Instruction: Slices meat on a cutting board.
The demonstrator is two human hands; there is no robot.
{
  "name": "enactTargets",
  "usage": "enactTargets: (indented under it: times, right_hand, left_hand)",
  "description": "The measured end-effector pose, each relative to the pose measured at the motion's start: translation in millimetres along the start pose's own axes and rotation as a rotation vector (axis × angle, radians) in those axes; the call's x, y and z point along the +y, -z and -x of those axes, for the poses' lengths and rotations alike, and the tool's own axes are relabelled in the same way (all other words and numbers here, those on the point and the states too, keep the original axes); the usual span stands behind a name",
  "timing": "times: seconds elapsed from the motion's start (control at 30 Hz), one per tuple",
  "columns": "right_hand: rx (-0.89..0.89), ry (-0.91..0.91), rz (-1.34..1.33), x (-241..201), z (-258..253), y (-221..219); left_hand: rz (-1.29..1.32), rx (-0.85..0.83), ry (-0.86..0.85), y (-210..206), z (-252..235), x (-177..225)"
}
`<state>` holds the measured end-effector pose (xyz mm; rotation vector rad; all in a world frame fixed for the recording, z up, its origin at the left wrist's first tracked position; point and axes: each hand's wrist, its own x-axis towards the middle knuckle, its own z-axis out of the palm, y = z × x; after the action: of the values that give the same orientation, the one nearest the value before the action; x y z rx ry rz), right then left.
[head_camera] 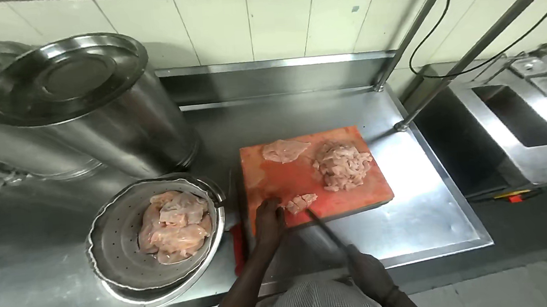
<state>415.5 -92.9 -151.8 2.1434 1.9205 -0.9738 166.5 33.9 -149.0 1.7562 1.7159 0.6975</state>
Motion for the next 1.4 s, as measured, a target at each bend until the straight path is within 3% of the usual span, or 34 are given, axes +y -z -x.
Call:
enactTargets:
  times: [0.17,0.33,0.53,0.7,0.87,1.03,1.17,1.23,1.33,1.4]
  right_hand:
    - [0.364,-0.146,-0.475,69,3,-8]
    - [0.472,-0.280,-0.854,103,-8,-9]
    - [0.482,-0.273,-1.331,107,-7,-9]
    - [0.435,-0.245,-1.350,113,-8,-12]
    - [0.419,-0.229,-1.345,114,-6,-13]
    - [0.445,-0.208,-1.340,115,-6,-16]
    - [0.455,-0.196,-1.332,114,-3,-16]
    - [0.454,-0.187,-1.335,113,-2,-14]
    - [0.436,-0.193,-1.345,113,-1,-11]
    - [0.428,-0.199,-1.345,113,0,-11]
  left_hand:
    - [-0.161,-0.184,0.002,-11,-14,23]
    - [-0.355,-0.359,0.046,-36,-42,67]
    - [-0.471,-0.553,-0.072,-53,-68,103]
    - [-0.402,-0.567,-0.130,-48,-86,149]
    - [-0.250,-0.479,-0.323,-44,-117,195]
    - [-0.403,-0.544,-0.387,-58,-139,181]
    - [-0.218,-0.277,-0.450,-48,-142,154]
    - [-0.304,-0.191,-0.294,-32,-154,138]
    - [-0.411,-0.042,0.155,-6,-174,103]
    - [-0.448,0.001,0.361,10,-179,77]
